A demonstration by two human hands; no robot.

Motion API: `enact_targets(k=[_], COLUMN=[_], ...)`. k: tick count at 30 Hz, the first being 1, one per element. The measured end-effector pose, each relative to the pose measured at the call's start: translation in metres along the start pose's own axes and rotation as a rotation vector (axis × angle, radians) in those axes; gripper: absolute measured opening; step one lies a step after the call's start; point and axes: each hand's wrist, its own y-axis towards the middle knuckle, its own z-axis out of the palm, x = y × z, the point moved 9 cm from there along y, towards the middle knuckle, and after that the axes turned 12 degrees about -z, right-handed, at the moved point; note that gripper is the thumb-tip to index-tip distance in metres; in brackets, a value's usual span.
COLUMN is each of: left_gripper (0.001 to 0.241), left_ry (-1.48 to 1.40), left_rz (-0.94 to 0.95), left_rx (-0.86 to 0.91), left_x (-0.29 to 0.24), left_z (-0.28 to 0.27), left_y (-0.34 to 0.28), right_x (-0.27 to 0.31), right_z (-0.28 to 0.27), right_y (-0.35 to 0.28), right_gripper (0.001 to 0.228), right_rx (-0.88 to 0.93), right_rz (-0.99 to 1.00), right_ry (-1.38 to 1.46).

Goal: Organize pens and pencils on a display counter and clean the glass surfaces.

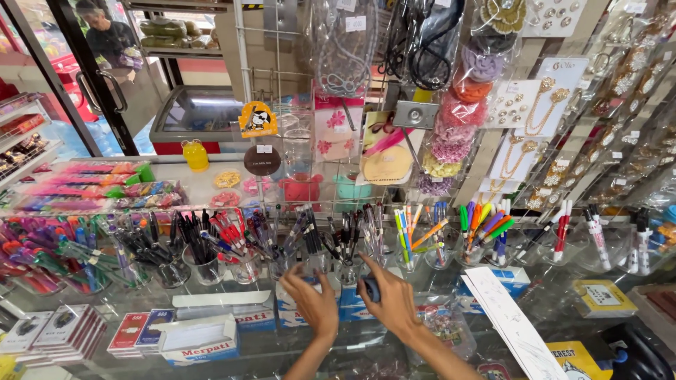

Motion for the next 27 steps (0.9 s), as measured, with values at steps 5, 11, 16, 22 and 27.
enact_targets(k=[5, 11, 16, 22, 27], left_gripper=[0.062, 0.052, 0.047, 0.041, 0.040], left_ry=[0.128, 0.023, 0.158, 0.191, 0.121], left_rz=[0.232, 0.329, 0.582, 0.654, 0.663], left_rx=[-0.276, -0.223, 0.020, 0.059, 0.084], left_x=[-0.015, 0.012, -0.040, -0.065, -0.071], left_z=[-0.022, -0.001, 0.006, 0.000, -0.003], left_y=[0.011, 0.006, -0.032, -0.044, -0.045], right_x=[-0.002, -0.016, -0.016, -0.019, -0.024], right_z=[0.013, 0.023, 0.021, 0.011, 0.013], right_y=[-0.005, -0.007, -0.006, -0.010, -0.012], right_gripper=[0.068, 0.069, 0.069, 0.061, 0.058], right_rx=[-0.040, 0.039, 0.033, -0.068, -0.076], right_rz=[-0.164, -0.032, -0.025, 0.005, 0.052], right_ry=[0.030, 0.102, 0.076, 0.081, 0.100])
